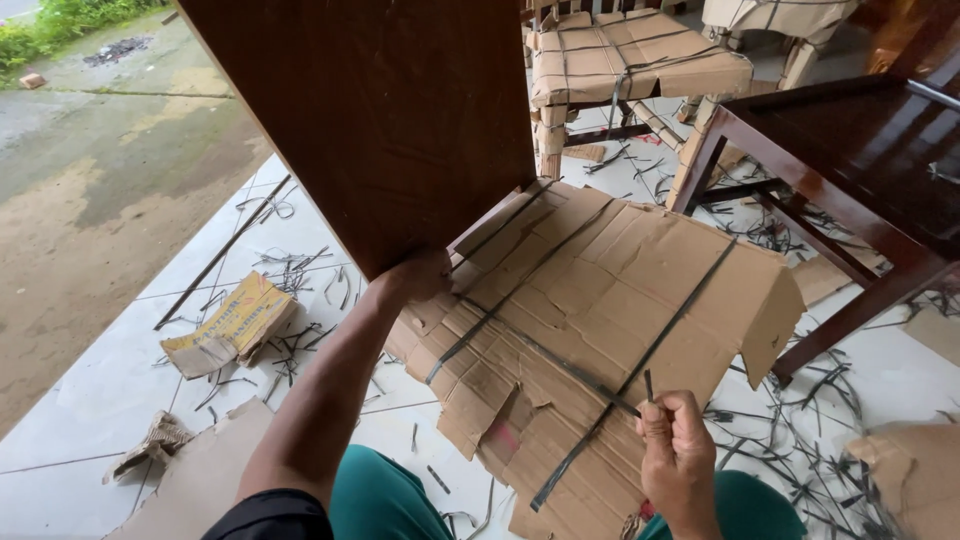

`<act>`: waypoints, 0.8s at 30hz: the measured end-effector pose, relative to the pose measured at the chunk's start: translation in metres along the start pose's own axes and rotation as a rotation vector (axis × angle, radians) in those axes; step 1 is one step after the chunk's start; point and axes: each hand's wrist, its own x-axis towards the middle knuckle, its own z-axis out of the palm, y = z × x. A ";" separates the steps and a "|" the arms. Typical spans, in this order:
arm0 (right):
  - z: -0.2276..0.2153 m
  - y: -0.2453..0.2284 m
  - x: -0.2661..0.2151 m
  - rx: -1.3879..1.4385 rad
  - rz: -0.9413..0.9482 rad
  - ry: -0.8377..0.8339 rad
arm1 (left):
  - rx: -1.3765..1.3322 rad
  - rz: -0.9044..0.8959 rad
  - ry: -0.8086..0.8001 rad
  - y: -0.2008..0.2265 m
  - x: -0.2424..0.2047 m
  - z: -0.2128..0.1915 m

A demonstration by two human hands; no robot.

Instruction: The person sits on the floor and secures a cardboard-covered chair seat using black plastic straps. They use red-handled shears to cut strap ends, then thread and tighten the straps around the chair legs and seat, adjusting the chair's position as needed.

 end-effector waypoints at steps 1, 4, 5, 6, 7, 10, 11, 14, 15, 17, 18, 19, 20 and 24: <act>0.001 0.000 0.000 -0.032 0.043 -0.001 | 0.093 -0.005 0.018 -0.002 0.005 0.004; 0.003 0.001 0.000 0.023 0.027 0.039 | 0.146 0.138 0.095 -0.012 0.005 0.007; 0.003 -0.001 0.000 0.022 0.029 0.043 | 0.148 0.142 0.093 -0.004 -0.006 -0.001; 0.004 -0.003 0.001 0.021 0.027 0.056 | -0.102 0.019 0.021 0.004 -0.016 -0.009; 0.005 -0.004 -0.001 0.020 0.029 0.066 | -0.351 -0.109 -0.055 0.012 -0.029 -0.015; 0.012 0.008 -0.002 0.146 -0.032 0.166 | -0.407 -0.171 -0.149 0.011 -0.031 -0.025; 0.013 0.007 -0.002 0.144 -0.029 0.166 | -0.408 -0.171 -0.152 0.014 -0.033 -0.026; 0.013 0.003 -0.002 0.226 -0.089 0.178 | -0.332 -0.212 -0.138 0.016 -0.032 -0.026; 0.012 0.001 -0.002 0.179 -0.094 0.176 | -0.316 -0.192 -0.154 0.011 -0.027 -0.024; 0.011 0.000 -0.002 0.131 -0.098 0.175 | -0.299 -0.172 -0.170 0.000 -0.015 -0.019; 0.011 0.001 -0.002 0.162 -0.087 0.165 | -0.394 -0.150 -0.218 -0.006 -0.009 -0.017; 0.012 0.001 -0.001 0.195 -0.075 0.156 | -0.485 -0.127 -0.265 -0.012 -0.003 -0.015; 0.011 -0.001 -0.001 0.197 -0.074 0.157 | -0.484 -0.127 -0.265 -0.009 -0.006 -0.018; 0.011 -0.005 -0.001 0.181 -0.019 0.151 | -0.397 -0.137 -0.248 0.009 -0.022 -0.029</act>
